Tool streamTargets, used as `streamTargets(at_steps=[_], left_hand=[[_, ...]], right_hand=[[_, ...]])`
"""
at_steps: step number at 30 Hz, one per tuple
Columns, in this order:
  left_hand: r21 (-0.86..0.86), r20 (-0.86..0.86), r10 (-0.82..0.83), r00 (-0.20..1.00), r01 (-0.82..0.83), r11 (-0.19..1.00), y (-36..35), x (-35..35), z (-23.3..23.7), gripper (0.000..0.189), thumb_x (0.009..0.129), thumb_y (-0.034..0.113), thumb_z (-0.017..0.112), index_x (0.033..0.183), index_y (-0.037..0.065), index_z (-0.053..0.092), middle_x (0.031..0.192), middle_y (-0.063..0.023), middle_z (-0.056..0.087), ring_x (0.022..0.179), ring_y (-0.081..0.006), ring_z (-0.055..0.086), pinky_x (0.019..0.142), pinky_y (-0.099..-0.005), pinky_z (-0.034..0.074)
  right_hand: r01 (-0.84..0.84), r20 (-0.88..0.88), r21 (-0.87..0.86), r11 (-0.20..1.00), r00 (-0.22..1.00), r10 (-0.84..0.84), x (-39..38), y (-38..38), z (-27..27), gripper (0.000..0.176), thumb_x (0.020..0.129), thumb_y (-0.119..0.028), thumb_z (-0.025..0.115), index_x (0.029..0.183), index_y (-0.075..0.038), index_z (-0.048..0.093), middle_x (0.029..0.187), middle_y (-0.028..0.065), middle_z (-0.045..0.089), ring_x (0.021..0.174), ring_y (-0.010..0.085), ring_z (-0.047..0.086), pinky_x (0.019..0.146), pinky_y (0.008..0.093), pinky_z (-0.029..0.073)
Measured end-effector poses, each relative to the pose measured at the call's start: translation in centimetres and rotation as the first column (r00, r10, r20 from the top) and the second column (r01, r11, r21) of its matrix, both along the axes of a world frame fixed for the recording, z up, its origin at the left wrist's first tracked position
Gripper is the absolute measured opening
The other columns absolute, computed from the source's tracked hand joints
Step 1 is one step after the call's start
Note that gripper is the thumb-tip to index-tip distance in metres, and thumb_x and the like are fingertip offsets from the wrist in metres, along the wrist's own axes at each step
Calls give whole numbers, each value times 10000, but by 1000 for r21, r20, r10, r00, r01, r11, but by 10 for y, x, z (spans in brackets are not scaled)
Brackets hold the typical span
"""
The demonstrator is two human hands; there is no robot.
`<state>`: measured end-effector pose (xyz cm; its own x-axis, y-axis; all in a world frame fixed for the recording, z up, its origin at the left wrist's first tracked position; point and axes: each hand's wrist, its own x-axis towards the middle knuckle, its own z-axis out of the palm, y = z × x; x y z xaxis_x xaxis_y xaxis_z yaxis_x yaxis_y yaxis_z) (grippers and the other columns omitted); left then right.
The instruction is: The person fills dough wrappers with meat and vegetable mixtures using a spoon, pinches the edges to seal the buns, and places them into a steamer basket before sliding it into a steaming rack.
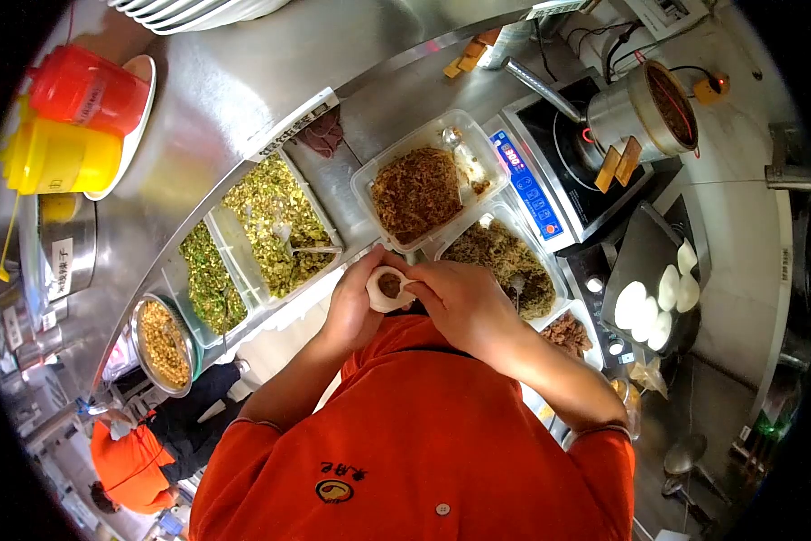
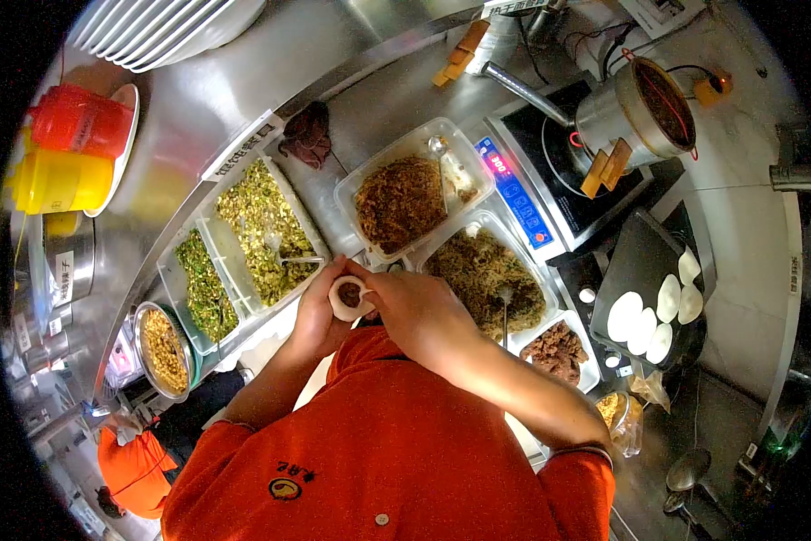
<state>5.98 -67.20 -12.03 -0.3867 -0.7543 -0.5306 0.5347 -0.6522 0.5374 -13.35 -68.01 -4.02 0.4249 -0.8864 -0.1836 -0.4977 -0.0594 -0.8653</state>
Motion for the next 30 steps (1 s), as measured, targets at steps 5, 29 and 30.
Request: streamTargets(at_steps=[5,29,30], left_hand=[[108,56,67,996,-73,991,-3,-10,14,448,1133,391,382,1092,26,639,961,-97,679,843,-170,652,755,-324,533],[-43,240,-124,963,138,989,-6,-12,20,512,1144,426,346,1087,17,649,886,-67,674,728,-146,651,661,-264,524],[-41,239,-129,963,143,989,-5,-17,26,512,1144,426,346,1087,17,649,886,-67,674,728,-146,651,661,-264,524]], right_hand=[[49,-15,28,998,999,-48,8,5,-7,194,981,-91,557,1113,29,633,955,261,705,916,457,683,811,530,540],[119,-36,-203,972,991,-129,-6,15,12,134,945,-90,696,1054,-13,703,959,181,728,861,372,716,764,424,573],[123,-38,-202,972,990,-134,-10,14,10,134,945,-90,696,1054,-13,703,959,181,728,861,372,716,764,424,573]])
